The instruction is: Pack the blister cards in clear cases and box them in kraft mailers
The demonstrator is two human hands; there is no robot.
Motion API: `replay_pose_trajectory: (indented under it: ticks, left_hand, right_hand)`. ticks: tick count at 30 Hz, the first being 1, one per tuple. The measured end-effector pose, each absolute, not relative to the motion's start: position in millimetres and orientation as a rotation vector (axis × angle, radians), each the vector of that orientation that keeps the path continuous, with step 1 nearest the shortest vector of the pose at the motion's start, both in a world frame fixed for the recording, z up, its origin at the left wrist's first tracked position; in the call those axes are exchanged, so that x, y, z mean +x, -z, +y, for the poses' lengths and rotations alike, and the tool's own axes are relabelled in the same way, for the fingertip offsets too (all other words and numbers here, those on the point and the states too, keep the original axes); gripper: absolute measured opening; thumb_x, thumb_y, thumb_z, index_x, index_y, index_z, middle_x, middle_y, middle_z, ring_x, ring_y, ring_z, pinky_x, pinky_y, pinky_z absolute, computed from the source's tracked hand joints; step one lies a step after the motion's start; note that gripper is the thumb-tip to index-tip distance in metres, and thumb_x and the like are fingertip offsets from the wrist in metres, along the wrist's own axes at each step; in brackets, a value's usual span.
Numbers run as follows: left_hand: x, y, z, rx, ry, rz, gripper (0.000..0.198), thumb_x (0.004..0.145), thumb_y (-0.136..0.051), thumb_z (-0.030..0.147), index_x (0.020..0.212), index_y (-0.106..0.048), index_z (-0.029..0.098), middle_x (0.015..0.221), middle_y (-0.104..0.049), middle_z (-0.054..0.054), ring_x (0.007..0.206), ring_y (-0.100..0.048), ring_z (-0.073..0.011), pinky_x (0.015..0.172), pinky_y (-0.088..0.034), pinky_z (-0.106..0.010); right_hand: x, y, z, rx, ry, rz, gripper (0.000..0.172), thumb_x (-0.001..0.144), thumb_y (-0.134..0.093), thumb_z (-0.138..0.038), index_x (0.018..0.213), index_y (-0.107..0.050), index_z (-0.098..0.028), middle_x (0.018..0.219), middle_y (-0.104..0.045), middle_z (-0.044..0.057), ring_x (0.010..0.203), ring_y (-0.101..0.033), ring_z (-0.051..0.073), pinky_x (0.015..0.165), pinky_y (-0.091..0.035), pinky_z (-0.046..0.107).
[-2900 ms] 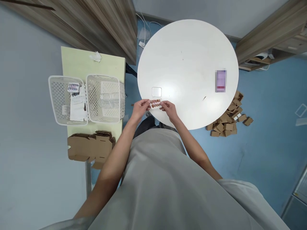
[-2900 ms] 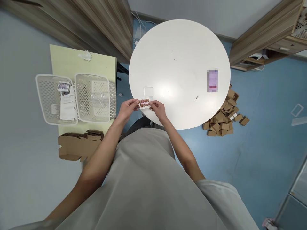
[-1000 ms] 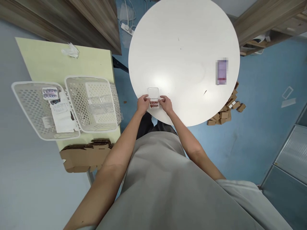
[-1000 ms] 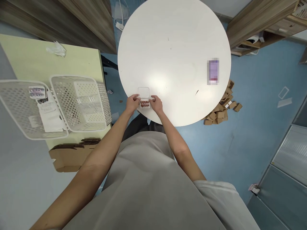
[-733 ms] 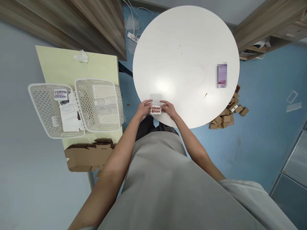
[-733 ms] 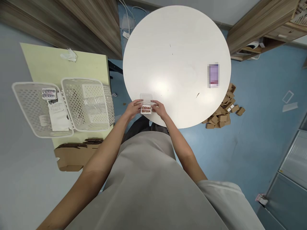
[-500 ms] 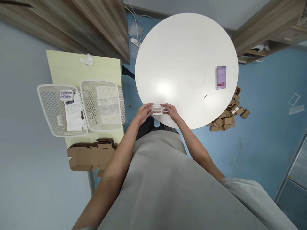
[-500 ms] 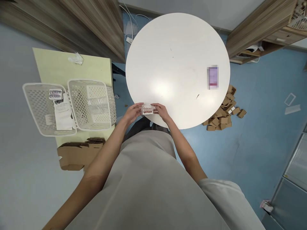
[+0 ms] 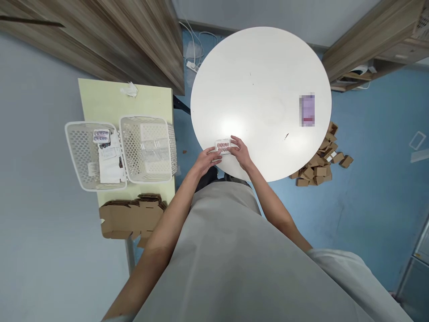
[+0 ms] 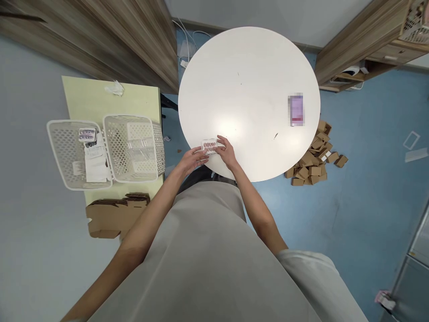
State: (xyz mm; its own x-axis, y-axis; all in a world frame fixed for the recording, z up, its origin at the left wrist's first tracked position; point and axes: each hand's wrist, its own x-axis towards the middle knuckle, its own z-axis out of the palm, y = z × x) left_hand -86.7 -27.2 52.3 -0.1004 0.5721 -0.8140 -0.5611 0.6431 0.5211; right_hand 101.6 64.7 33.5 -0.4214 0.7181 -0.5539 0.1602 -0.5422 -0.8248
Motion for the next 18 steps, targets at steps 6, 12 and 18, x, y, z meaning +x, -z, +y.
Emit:
replay_pose_trajectory:
  ticks: [6,12,18]
  left_hand:
    - [-82,-50,-24,0.021,-0.947,1.458,0.055,0.089,-0.09,0.021,0.138,-0.067,0.013,0.113,-0.08,-0.013,0.095,-0.079,-0.0194,0.109,-0.063,-0.044]
    - [-81,-55,-24,0.041,-0.925,1.5,0.057,0.088,-0.091,0.021,0.139,-0.066,0.012,0.11,-0.08,-0.013,0.091,-0.079,-0.0193,0.106,-0.064,-0.043]
    - [-81,-52,-29,0.044,-0.891,1.554,0.059,0.084,-0.093,0.023,0.136,-0.068,0.013,0.103,-0.08,-0.01,0.087,-0.077,-0.0179,0.098,-0.065,-0.038]
  right_hand:
    - [104,-40,62,-1.574,-2.078,-1.048,0.098,0.084,-0.089,-0.061,0.166,-0.048,-0.027,0.156,-0.066,0.016,0.134,-0.069,0.03,0.111,-0.061,0.045]
    - [108,-42,48,-1.603,-2.16,-0.994,0.096,0.084,-0.093,-0.054,0.163,-0.05,-0.022,0.11,-0.082,0.006,0.118,-0.077,0.027,0.113,-0.058,0.047]
    - [107,-34,39,-1.599,-2.123,-0.963,0.09,0.077,-0.098,-0.049,0.153,-0.06,-0.019,0.082,-0.076,-0.003,0.106,-0.08,0.027,0.111,-0.058,0.046]
